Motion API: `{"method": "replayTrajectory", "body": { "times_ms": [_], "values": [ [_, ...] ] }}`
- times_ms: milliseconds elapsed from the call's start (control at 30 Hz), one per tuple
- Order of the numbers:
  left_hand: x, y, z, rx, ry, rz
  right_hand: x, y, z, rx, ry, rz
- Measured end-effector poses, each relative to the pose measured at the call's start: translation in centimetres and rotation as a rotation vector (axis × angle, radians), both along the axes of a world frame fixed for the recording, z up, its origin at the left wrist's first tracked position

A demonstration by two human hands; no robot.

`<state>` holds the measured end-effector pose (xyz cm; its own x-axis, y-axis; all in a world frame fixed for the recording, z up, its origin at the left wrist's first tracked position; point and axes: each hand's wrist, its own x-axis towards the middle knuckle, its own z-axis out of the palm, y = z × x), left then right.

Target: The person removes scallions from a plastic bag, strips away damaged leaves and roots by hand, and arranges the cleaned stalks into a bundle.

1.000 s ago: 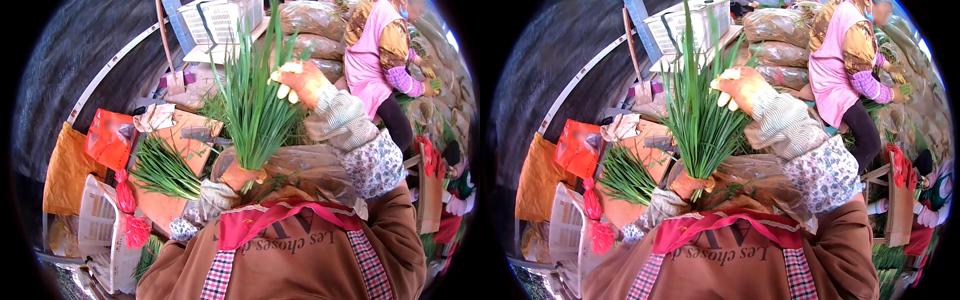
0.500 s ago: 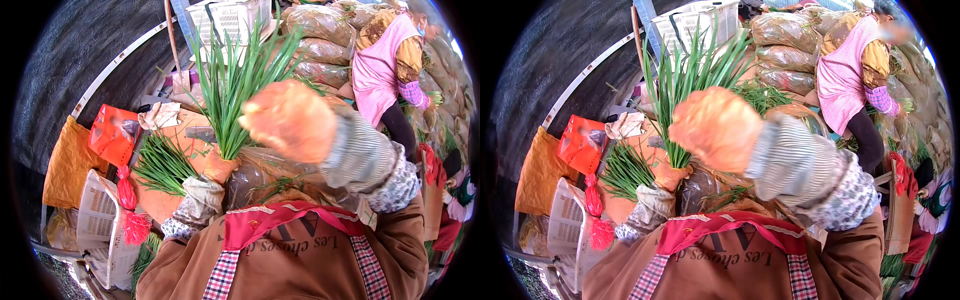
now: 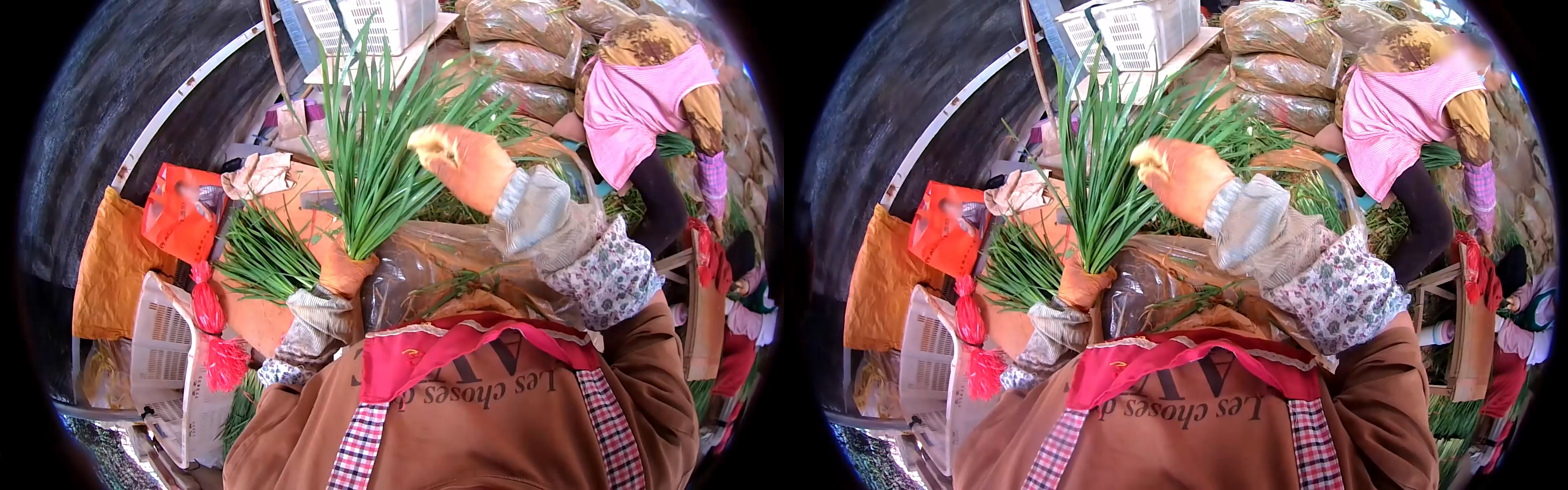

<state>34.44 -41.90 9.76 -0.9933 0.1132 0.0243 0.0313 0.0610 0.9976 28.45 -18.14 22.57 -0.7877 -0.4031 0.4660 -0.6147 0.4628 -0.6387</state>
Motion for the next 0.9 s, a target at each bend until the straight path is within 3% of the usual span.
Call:
{"method": "replayTrajectory", "body": {
  "times_ms": [67, 200, 333, 400, 467, 533, 667, 733, 800, 833, 900],
  "values": [
    [0.2, 0.2, 0.6, -0.007, 0.005, -0.004, -0.9, -0.2, 0.0, -0.283, -0.268, -0.092],
    [0.0, -0.2, 0.3, -0.039, -0.013, -0.028, -1.7, -0.4, 0.2, -0.711, -0.43, -0.196],
    [0.1, -0.1, 0.6, -0.083, 0.006, -0.04, -1.7, -0.5, 0.1, -0.673, -0.394, -0.226],
    [-0.1, -0.4, 0.2, -0.048, -0.052, -0.064, -1.7, -0.3, -0.1, -0.674, -0.528, -0.171],
    [-0.1, -0.5, 0.3, -0.114, -0.02, -0.073, -1.9, 0.2, 0.4, -0.652, -0.682, -0.109],
    [-0.1, -0.4, 1.0, -0.242, 0.04, -0.071, -2.2, 0.4, -0.2, -0.584, -0.614, -0.042],
    [-0.2, -0.6, 0.1, -0.155, 0.012, -0.013, -2.5, 0.7, -0.1, -0.617, -0.734, -0.044],
    [0.1, -0.9, -0.1, -0.026, -0.091, 0.014, -2.7, 1.2, -0.4, -0.568, -0.699, 0.041],
    [0.0, -1.1, 1.2, -0.245, -0.117, 0.03, -3.0, 1.9, -1.0, -0.25, -0.28, -0.072],
    [-0.2, -1.1, 1.1, -0.28, -0.001, 0.054, -3.3, 2.9, -0.2, 0.39, 0.32, -0.431],
    [-0.5, -1.6, 0.3, -0.325, 0.095, 0.095, -3.0, 4.2, 0.1, 0.21, 0.34, -0.47]
  ]
}}
